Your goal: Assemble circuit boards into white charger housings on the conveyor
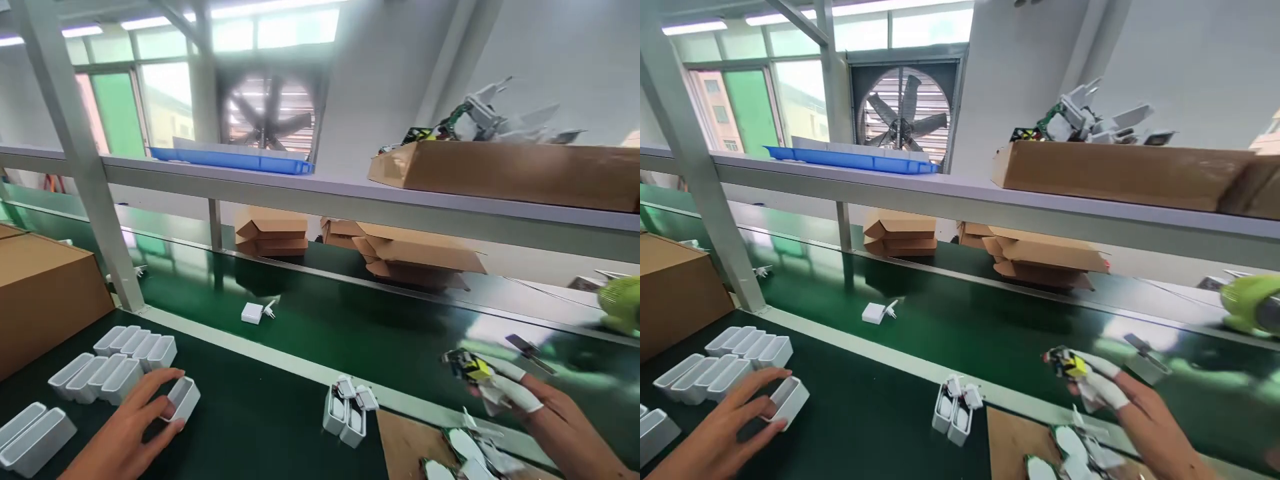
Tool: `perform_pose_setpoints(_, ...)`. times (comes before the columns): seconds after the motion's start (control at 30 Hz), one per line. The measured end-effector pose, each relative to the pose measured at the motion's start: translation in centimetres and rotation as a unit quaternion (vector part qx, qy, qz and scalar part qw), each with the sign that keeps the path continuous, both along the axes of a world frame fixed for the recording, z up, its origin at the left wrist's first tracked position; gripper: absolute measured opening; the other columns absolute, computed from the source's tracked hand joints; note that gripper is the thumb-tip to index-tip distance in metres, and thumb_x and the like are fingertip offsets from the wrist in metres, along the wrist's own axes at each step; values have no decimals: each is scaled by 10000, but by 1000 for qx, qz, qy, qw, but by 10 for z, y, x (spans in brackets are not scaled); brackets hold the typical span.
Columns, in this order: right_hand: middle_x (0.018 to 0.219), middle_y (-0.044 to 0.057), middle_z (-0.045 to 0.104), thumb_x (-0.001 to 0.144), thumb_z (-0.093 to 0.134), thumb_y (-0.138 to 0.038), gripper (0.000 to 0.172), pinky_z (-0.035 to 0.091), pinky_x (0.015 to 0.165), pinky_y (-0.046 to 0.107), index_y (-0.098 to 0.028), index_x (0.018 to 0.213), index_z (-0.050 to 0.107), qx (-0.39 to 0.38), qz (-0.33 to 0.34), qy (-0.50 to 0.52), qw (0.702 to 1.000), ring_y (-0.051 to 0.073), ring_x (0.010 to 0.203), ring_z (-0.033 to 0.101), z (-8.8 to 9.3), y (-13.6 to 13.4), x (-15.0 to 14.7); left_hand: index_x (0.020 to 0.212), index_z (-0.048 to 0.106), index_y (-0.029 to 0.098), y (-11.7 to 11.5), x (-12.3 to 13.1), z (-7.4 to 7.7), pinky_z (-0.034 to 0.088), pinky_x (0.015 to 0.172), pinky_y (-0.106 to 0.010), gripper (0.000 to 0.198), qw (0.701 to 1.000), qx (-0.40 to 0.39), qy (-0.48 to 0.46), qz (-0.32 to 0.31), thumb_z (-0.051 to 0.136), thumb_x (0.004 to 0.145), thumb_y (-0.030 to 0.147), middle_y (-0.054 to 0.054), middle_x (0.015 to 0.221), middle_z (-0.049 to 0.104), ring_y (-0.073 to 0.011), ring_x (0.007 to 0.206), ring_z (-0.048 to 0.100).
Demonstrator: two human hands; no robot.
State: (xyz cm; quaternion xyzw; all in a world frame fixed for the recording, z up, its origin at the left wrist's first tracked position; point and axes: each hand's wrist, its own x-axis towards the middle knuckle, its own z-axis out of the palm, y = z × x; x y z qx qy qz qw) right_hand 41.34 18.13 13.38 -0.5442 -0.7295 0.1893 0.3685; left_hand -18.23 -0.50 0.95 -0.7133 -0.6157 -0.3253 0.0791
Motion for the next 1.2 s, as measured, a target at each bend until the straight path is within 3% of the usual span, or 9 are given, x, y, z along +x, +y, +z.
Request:
perform_pose_setpoints(0.03,790,193,767,953,524,-585,444,543,606,440,-270,1090,806,-92,27,58,994,279,641,714,-6,-34,-17,781,649,292,0,20,2,683,792,-379,267,998,-43,-36,-43,584,978,460,-15,1422,661,-326,1180,716)
perform_pose_setpoints(0.13,729,65,756,900,646,-550,335,566,535,357,-289,1053,791,-163,66,68,982,244,585,688,-44,-120,-86,829,604,262,4,85,11,655,814,-291,171,967,-143,-87,-190,610,979,344,-66,1470,620,-274,1187,715)
perform_pose_setpoints(0.3,935,70,761,1012,496,-382,315,610,738,334,-216,1065,758,-159,130,-20,979,223,816,729,-98,-174,-158,835,602,225,22,165,26,593,944,-343,139,913,-191,-92,-348,695,825,122,-104,1336,657,-279,1166,681)
perform_pose_setpoints(0.37,1203,134,736,954,617,-344,305,582,958,412,-188,1189,735,-116,137,-99,979,290,1100,701,-100,-179,-157,846,596,218,25,175,26,574,962,-358,179,905,-215,-113,-350,719,801,96,-103,1334,640,-279,1169,662)
perform_pose_setpoints(0.47,1508,184,573,808,748,-214,634,421,1188,515,-158,1423,604,-96,202,-170,960,374,1432,484,-97,-184,-143,1039,615,229,22,174,19,522,1058,-413,320,893,-248,-182,-329,793,787,147,-111,1396,582,-303,1267,597)
perform_pose_setpoints(0.67,1426,173,623,789,622,-94,658,490,1131,494,-168,1440,560,-69,253,-168,950,328,1338,576,-105,-181,-139,1576,319,302,13,170,-1,382,1215,-525,1035,858,-303,-308,-278,853,700,157,-123,1532,473,-332,1390,504)
perform_pose_setpoints(0.87,1239,102,628,744,556,-56,653,635,710,271,-225,1374,547,-36,203,-21,978,205,972,706,-80,-158,-153,1587,338,315,15,174,-13,397,1212,-522,964,853,-296,-335,-268,781,747,152,-83,1423,615,-308,1320,596)
perform_pose_setpoints(1.0,1338,111,610,830,546,-86,590,633,872,289,-259,1393,523,72,203,1,977,229,1156,684,-73,-152,-161,1616,254,343,15,179,-26,432,1194,-516,967,885,-220,-309,-269,743,805,143,-85,1460,615,-306,1342,595)
perform_pose_setpoints(1.2,1389,149,641,868,481,-93,705,616,964,328,-219,1551,355,177,191,-88,961,254,1190,705,-105,-161,-165,1640,131,378,16,180,-34,462,1174,-528,900,924,-137,-234,-269,641,932,160,-91,1528,566,-304,1393,551)
